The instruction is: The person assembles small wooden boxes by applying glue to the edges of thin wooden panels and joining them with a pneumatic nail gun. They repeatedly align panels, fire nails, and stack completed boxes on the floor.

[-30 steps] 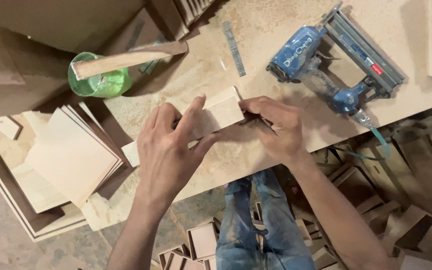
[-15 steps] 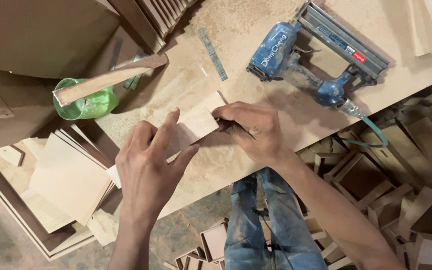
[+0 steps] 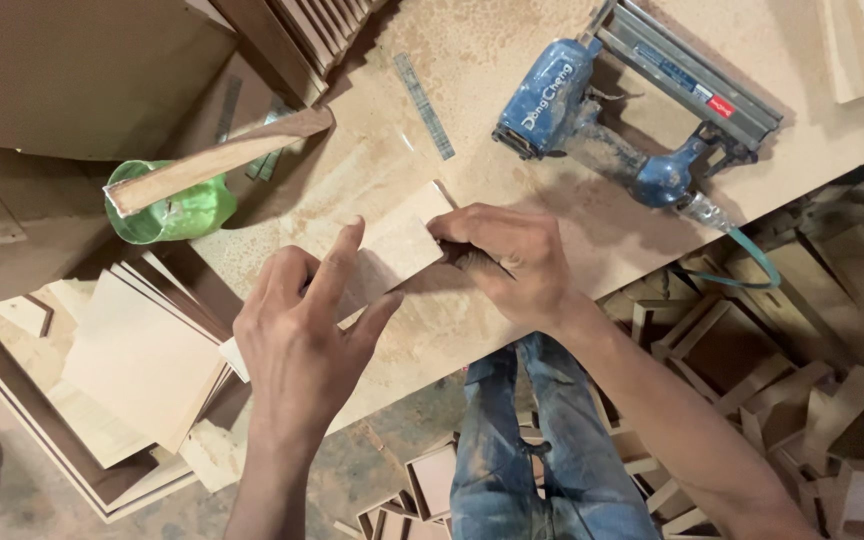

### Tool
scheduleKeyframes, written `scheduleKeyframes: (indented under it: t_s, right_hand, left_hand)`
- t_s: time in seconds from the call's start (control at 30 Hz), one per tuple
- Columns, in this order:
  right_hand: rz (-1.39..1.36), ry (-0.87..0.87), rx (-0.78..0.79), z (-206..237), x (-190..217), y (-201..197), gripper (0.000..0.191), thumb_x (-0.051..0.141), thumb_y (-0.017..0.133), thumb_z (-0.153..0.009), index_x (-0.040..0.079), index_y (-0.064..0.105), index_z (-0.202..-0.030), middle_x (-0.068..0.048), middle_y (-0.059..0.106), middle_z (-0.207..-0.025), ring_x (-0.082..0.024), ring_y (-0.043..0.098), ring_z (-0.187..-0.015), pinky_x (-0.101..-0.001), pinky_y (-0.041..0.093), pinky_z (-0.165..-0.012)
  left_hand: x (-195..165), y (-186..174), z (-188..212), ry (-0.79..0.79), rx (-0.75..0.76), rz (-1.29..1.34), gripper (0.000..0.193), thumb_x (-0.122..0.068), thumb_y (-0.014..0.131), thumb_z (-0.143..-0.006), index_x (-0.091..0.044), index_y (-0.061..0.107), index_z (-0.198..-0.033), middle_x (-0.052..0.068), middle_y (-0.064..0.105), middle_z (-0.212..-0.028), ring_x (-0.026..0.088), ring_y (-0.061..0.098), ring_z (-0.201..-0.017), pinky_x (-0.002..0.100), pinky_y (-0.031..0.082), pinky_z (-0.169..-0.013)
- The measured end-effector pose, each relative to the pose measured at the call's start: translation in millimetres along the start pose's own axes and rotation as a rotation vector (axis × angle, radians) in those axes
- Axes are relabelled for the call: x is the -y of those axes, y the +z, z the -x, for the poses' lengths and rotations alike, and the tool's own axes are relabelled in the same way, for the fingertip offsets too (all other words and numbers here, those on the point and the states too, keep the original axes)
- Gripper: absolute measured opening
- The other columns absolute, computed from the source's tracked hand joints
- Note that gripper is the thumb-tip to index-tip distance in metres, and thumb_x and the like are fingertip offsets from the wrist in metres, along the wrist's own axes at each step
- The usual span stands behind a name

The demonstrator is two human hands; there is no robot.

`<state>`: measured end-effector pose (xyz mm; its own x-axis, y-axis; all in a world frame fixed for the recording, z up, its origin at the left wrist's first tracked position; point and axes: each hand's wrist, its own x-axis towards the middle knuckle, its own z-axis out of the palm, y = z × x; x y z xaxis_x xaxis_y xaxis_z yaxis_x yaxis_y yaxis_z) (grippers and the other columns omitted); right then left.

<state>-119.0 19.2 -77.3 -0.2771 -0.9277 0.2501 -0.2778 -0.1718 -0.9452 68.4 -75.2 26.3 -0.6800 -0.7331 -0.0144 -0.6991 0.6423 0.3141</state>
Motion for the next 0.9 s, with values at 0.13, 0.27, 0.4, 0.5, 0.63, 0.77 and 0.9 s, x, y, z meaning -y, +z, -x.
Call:
scheduleKeyframes:
  t_s: [0.13, 0.27, 0.4, 0.5, 0.63, 0.77, 0.9]
  right_hand:
    - [-0.005, -0.016, -0.006, -1, -1, 1, 0.035, -0.017, 0.069, -0.077, -0.005, 0.072, -0.110, -0.016, 0.076, -0.107, -0.023, 0.078, -0.095, -0.0299, 0.063, -0.080]
    - [-0.040, -0.011, 0.003, -1, -2, 1, 0.037, -0.018, 0.067, -0.076, -0.007, 0.071, -0.111, -0.017, 0.076, -0.106, -0.022, 0.078, -0.092, -0.0294, 0.063, -0.079]
    - [-0.060, 0.004, -0.003, 0, -5, 2, 0.039, -0.019, 0.066, -0.075, -0.008, 0.071, -0.112, -0.019, 0.075, -0.107, -0.024, 0.077, -0.094, -0.0302, 0.063, -0.081]
    - [-0.025, -0.018, -0.017, 1, -7, 5, 0.036, -0.021, 0.064, -0.077, -0.008, 0.071, -0.110, -0.019, 0.076, -0.107, -0.025, 0.077, -0.095, -0.0301, 0.063, -0.082]
    - [0.001, -0.029, -0.041, 2, -7, 10, 0.033, -0.021, 0.064, -0.078, -0.008, 0.071, -0.108, -0.019, 0.075, -0.108, -0.025, 0.076, -0.097, -0.0305, 0.063, -0.082]
    - [0.024, -0.011, -0.042, 1, -9, 13, 0.035, -0.021, 0.063, -0.079, -0.008, 0.072, -0.110, -0.018, 0.076, -0.105, -0.023, 0.076, -0.093, -0.0295, 0.061, -0.080]
    - [0.098, 0.031, -0.061, 1, -9, 17, 0.035, -0.019, 0.066, -0.078, -0.006, 0.075, -0.109, -0.017, 0.077, -0.100, -0.020, 0.074, -0.081, -0.0271, 0.056, -0.067]
  left_hand:
    - [1, 2, 1, 0.002, -0.007, -0.007, 0.075, -0.029, 0.094, -0.065, -0.012, 0.070, -0.134, 0.005, 0.050, -0.077, 0.020, 0.051, -0.069, 0.038, 0.045, -0.059]
    - [1, 4, 2, 0.007, -0.021, -0.002, 0.075, -0.031, 0.094, -0.067, -0.012, 0.069, -0.135, 0.004, 0.051, -0.081, 0.019, 0.052, -0.071, 0.037, 0.046, -0.061]
    - [3, 6, 1, 0.016, -0.021, -0.016, 0.076, -0.036, 0.092, -0.067, -0.011, 0.069, -0.135, 0.005, 0.050, -0.080, 0.020, 0.051, -0.071, 0.038, 0.045, -0.059]
    - [5, 8, 1, 0.032, -0.051, -0.046, 0.071, -0.044, 0.086, -0.074, -0.011, 0.070, -0.134, 0.005, 0.051, -0.081, 0.021, 0.051, -0.073, 0.038, 0.044, -0.060]
    - [5, 13, 3, 0.022, -0.139, -0.089, 0.051, -0.040, 0.083, -0.084, -0.015, 0.073, -0.127, 0.002, 0.057, -0.084, 0.021, 0.058, -0.083, 0.040, 0.046, -0.071]
    - [8, 18, 4, -0.023, -0.158, -0.012, 0.047, -0.041, 0.082, -0.086, -0.013, 0.074, -0.123, 0.004, 0.065, -0.085, 0.020, 0.063, -0.081, 0.040, 0.047, -0.070]
    - [11, 21, 5, -0.036, -0.199, 0.074, 0.045, -0.045, 0.078, -0.090, -0.011, 0.074, -0.118, 0.008, 0.068, -0.082, 0.022, 0.066, -0.073, 0.041, 0.048, -0.065]
